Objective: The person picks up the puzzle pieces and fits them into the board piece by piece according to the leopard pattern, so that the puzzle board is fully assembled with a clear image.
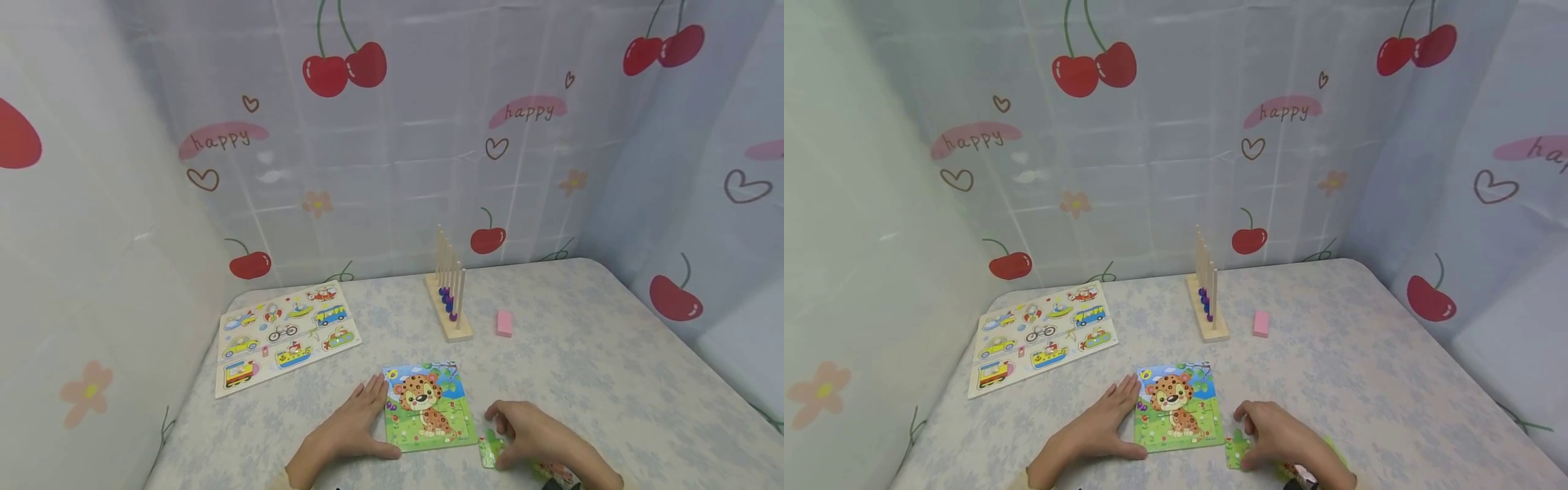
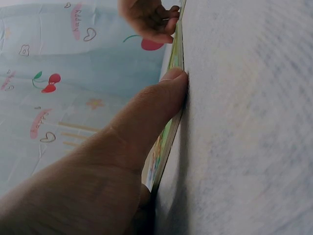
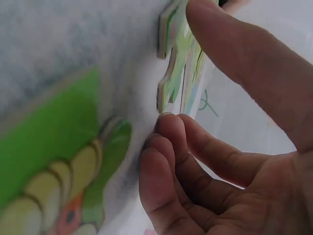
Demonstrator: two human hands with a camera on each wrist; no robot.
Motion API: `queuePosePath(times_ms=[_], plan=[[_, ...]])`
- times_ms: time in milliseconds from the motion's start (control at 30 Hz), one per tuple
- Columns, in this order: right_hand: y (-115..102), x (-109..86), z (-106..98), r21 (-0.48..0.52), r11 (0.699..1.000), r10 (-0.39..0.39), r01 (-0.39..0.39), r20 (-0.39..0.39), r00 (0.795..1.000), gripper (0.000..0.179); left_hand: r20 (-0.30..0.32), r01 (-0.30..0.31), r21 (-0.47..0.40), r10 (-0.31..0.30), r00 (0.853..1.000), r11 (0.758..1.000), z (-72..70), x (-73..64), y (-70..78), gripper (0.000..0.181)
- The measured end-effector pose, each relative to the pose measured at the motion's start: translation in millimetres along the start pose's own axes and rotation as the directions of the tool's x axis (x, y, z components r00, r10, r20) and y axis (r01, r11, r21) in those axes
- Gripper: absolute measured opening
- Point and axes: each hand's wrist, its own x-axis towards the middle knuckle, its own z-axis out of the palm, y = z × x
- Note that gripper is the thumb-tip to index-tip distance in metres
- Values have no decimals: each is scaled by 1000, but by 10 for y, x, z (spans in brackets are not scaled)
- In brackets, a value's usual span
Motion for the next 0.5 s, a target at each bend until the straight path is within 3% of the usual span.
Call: queuePosePath(times_ms=[233,500], plan=[[-4,-40,67,41,999,9,-9,-2,1000,48,-1,-1,-4,1,1000,1000,-5,0,6,119],[-3,-60,84,-2,1000,-3,3,-11,1000,45,-3,-5,1,5,1000,1000,-1,3,5,119]])
